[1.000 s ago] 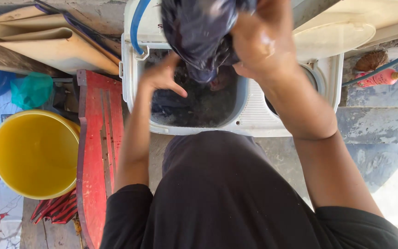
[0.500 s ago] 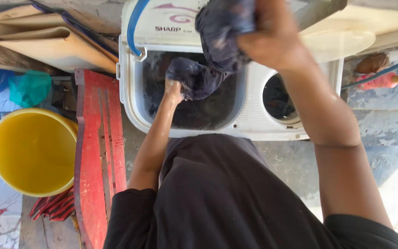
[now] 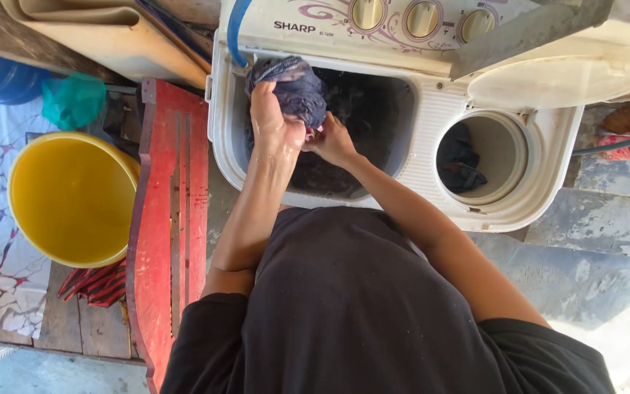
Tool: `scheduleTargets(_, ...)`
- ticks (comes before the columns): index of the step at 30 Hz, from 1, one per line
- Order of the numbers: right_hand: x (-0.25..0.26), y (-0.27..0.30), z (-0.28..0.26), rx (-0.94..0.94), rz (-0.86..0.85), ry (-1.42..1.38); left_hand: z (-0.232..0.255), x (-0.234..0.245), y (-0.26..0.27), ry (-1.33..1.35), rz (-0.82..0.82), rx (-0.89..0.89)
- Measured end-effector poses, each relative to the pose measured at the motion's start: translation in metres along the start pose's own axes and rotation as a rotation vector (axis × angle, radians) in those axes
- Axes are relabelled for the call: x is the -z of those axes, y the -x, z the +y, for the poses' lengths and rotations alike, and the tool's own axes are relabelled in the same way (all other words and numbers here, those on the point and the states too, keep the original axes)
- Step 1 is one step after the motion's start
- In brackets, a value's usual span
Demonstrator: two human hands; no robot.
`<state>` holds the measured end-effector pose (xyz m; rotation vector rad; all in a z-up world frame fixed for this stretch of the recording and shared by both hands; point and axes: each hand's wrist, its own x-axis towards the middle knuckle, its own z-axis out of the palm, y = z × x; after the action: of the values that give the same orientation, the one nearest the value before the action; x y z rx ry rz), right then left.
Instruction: Moving clothes from the wash tub to the spin dryer tub in a twin-tub washing machine.
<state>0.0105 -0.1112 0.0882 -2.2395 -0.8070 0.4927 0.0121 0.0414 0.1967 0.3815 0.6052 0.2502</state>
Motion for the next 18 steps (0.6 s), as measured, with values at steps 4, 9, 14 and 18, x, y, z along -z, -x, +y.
scheduleTargets(4, 0.016, 0.001, 0.006, -0.319, 0.063, -0.583, 0.037, -0.024, 0.002, -0.094, 0.064, -0.264)
scheduleTargets(9, 0.119, 0.048, 0.013, -0.231, 0.051, -0.172, 0.039, 0.044, -0.063, -0.418, 0.048, -0.579)
scheduleTargets(14, 0.18, 0.087, -0.005, -0.085, 0.104, 0.119, -0.019, 0.166, -0.159, -0.211, 0.275, -0.138)
scheduleTargets(18, 0.217, 0.109, -0.019, 0.049, 0.171, 0.104, -0.03, 0.204, -0.146, -0.266, 0.431, 0.109)
